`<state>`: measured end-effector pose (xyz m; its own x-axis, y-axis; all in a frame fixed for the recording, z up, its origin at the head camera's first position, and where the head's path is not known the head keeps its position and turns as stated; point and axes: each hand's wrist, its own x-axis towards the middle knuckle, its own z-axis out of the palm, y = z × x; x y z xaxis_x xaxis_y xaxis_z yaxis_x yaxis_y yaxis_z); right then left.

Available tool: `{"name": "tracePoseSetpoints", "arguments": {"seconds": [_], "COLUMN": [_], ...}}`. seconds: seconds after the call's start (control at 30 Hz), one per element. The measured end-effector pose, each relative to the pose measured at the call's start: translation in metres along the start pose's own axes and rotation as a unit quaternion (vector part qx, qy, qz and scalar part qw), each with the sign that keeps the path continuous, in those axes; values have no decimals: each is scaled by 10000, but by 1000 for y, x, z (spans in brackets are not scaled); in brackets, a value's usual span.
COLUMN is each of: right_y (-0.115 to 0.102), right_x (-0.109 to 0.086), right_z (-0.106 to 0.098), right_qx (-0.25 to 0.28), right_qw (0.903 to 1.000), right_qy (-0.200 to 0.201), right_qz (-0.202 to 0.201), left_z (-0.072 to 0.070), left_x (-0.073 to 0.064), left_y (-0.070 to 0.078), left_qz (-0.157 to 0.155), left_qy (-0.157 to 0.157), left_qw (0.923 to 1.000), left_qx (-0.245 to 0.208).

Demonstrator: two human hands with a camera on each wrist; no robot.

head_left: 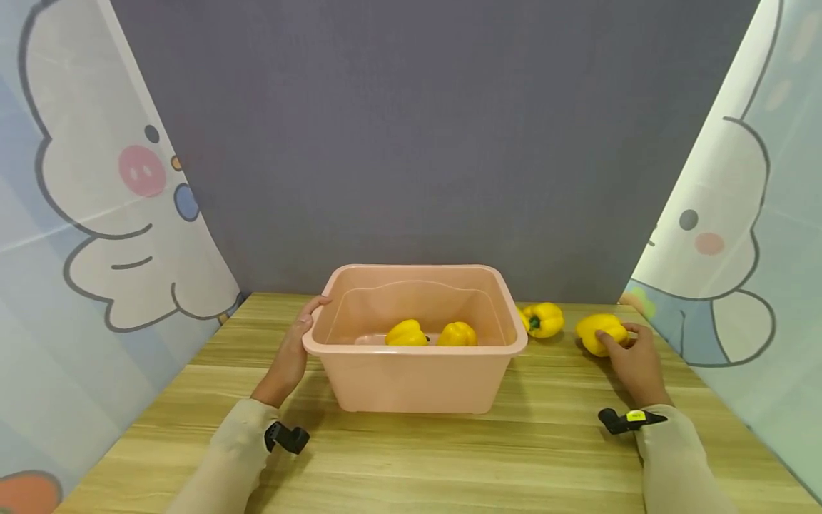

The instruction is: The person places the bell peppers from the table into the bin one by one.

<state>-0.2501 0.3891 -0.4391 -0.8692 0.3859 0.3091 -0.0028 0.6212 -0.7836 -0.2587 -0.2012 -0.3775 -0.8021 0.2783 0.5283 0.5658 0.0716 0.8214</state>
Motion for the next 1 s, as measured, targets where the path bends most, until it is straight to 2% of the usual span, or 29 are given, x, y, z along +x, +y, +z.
{"name": "tracePoseSetpoints", "arguments": {"seconds": [0.47, 0.73, 1.0], "right_y": [-6, -4, 3], "right_x": [1, 2, 0], "right_z": [0, 0, 1], "right_qx": [-36, 24, 107], "right_qw": [9999, 10000, 9995], "right_qy": [-148, -5, 43], "right_qz": [50, 43, 283], "left_z": [0, 1, 2], "left_x": [-1, 1, 1], "left_y": [2, 1, 0], "left_qz": [63, 30, 75], "left_qy": [63, 102, 36], "left_qw": [10000, 9999, 9999], "left_qx": [-23, 51, 64]}}
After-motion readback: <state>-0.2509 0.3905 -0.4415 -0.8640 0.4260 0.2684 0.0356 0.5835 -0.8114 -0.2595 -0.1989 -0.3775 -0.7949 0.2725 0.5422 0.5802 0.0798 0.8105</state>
